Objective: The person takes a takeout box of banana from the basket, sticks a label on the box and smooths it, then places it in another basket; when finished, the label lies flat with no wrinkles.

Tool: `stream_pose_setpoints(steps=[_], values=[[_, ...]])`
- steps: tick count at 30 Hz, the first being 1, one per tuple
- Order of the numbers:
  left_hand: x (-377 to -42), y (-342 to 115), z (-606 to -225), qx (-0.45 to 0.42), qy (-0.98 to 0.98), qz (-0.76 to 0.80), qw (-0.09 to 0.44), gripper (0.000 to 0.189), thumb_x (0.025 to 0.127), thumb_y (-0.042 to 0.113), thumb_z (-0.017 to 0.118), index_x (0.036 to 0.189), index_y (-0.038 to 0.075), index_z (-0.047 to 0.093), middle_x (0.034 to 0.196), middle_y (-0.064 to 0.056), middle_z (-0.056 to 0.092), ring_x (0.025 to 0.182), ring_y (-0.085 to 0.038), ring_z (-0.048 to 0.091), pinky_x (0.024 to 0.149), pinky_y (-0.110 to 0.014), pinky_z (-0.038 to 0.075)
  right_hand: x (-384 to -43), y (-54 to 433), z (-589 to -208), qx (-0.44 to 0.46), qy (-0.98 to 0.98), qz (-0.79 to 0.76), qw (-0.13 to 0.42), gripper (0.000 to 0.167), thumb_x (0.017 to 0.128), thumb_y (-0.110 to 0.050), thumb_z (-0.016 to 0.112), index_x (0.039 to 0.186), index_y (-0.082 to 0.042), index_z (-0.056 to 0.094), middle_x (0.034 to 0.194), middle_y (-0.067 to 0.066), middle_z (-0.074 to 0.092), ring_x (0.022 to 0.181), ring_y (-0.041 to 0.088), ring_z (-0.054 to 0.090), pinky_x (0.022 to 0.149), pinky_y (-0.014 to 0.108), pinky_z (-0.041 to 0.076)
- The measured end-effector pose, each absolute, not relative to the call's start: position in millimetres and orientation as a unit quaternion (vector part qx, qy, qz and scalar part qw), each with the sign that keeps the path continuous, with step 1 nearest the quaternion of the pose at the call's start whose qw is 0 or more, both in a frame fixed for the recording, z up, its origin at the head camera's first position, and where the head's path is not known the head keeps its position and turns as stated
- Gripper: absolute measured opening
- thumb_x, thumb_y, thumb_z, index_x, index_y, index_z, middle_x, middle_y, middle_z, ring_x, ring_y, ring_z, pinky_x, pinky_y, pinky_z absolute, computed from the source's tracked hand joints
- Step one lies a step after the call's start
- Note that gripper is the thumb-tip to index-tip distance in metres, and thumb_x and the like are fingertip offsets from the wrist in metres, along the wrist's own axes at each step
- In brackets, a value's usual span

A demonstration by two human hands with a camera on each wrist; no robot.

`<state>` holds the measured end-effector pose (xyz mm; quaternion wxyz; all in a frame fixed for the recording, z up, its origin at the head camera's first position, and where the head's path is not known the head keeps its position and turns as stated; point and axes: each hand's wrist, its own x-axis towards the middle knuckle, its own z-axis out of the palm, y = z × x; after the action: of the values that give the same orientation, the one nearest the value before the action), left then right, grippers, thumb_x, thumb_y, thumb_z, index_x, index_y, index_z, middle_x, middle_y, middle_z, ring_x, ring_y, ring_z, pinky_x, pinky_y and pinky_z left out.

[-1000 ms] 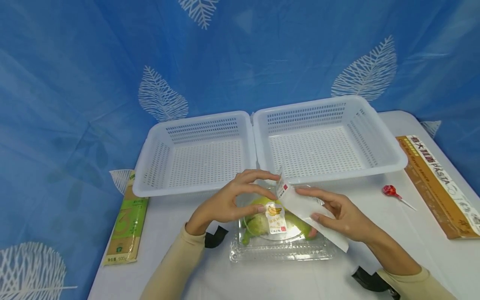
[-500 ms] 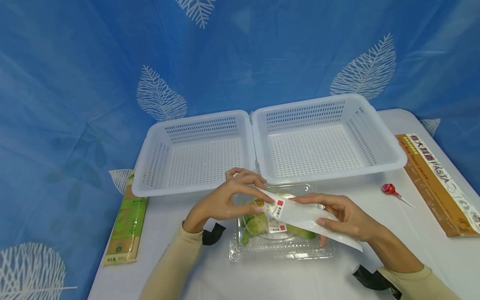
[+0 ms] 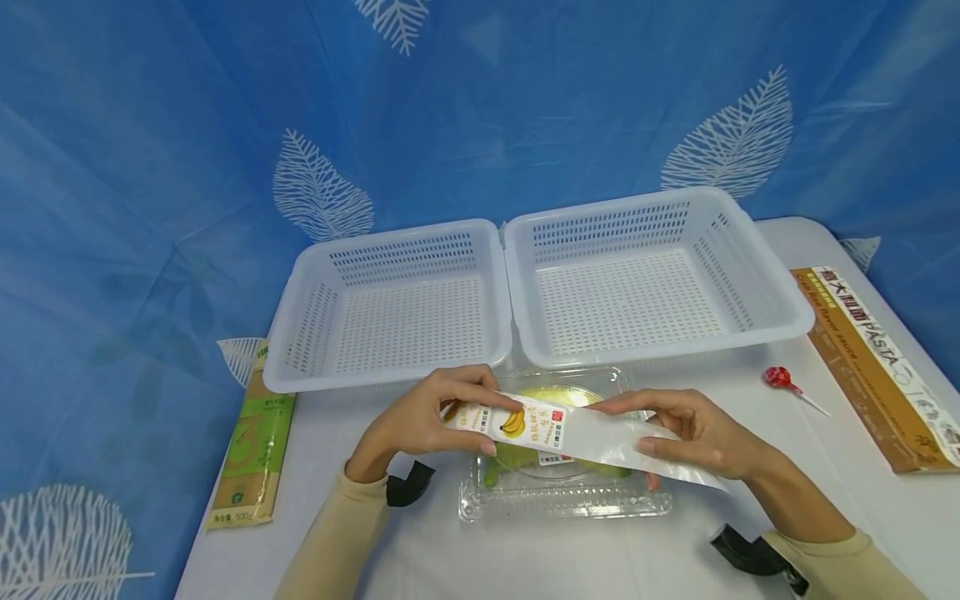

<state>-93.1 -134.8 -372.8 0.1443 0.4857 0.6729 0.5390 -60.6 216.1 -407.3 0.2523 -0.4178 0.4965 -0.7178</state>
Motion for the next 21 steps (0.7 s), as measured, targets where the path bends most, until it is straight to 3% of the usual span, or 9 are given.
stream_pose_setpoints(steps=[4,7,10,21], values=[[-81.8,-144.2,-378.5,0.472,0.678,0.544,0.148,0.044,0.079,0.005,0.080,0.120,-0.003,0.067,0.093,-0.006,0.058,0.069,-0.014,0.043,0.058,-0.023,0.038,-58.8,221.5,-408.6,-0.428,0.563,-0.673,0.218,0.058,0.084,0.029,0.046,0.138,0.009,0.046,0.143,0.009,0.053,0.091,0.014,0.068,0.068,0.032,0.058],[-73.5,-152.0,-382.6,0.456,0.685,0.548,0.150,0.045,0.079,0.005,0.081,0.121,-0.001,0.067,0.093,-0.007,0.059,0.072,-0.015,0.046,0.058,-0.021,0.040,-56.0,225.7,-410.9,-0.427,0.614,-0.638,0.183,0.053,0.083,0.026,0.052,0.131,0.004,0.056,0.133,0.006,0.060,0.101,0.009,0.064,0.082,0.024,0.053],[-66.3,-159.8,-386.2,0.449,0.689,0.548,0.149,0.046,0.079,0.004,0.080,0.122,0.000,0.066,0.094,-0.007,0.058,0.072,-0.015,0.045,0.059,-0.021,0.040,-54.6,229.8,-414.5,-0.437,0.621,-0.629,0.165,0.050,0.082,0.027,0.053,0.125,0.002,0.061,0.123,0.007,0.063,0.110,0.013,0.058,0.088,0.023,0.050],[-50.5,-169.1,-396.1,0.453,0.683,0.554,0.145,0.052,0.081,0.008,0.080,0.129,0.002,0.063,0.098,-0.008,0.059,0.072,-0.012,0.041,0.059,-0.026,0.038,-54.0,236.7,-425.9,-0.445,0.609,-0.638,0.158,0.052,0.080,0.029,0.049,0.126,0.006,0.059,0.119,0.010,0.061,0.092,0.016,0.049,0.063,0.032,0.041]])
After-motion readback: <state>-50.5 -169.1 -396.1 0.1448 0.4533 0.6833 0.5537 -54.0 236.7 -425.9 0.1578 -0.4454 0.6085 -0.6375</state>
